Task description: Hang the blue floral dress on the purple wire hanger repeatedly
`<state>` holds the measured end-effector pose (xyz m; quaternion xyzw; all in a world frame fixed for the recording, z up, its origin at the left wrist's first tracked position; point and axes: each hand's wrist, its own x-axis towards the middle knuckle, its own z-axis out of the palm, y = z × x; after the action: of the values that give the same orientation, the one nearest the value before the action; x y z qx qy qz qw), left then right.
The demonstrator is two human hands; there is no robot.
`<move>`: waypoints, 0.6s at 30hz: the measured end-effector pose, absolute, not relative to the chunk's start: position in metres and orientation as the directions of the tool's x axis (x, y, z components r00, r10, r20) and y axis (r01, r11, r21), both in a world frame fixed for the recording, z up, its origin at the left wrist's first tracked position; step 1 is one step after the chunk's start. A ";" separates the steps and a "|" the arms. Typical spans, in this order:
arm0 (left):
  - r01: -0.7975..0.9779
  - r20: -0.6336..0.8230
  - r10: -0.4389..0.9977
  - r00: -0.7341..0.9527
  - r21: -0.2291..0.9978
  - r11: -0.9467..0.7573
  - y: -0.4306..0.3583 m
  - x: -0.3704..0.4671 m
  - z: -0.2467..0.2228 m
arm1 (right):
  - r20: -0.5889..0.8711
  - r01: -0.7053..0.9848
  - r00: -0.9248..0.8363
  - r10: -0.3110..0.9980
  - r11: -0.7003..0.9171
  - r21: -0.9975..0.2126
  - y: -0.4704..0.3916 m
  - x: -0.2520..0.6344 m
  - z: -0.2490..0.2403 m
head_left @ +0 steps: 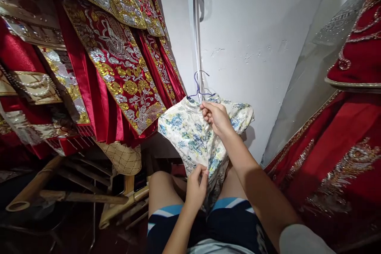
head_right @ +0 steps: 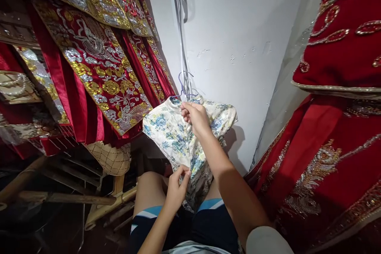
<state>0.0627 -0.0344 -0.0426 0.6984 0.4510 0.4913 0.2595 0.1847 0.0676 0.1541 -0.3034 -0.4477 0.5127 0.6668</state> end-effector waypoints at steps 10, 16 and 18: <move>0.427 0.807 0.574 0.135 0.476 -0.769 0.058 0.051 0.128 | 0.437 -0.263 -0.015 0.899 0.418 -0.869 0.052 0.185 0.144; 0.528 0.857 0.489 0.160 0.345 -0.776 0.064 0.041 0.164 | 0.388 -0.192 0.072 0.919 0.394 -0.899 0.071 0.180 0.109; 0.444 0.874 0.483 -0.050 0.452 -0.773 0.069 0.022 0.164 | 0.310 -0.210 0.088 0.947 0.321 -0.923 0.071 0.176 0.087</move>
<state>0.0216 0.0692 0.1636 0.6891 0.3363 0.6418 0.0150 0.1759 0.0713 0.0871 -0.3672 -0.5016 0.4521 0.6396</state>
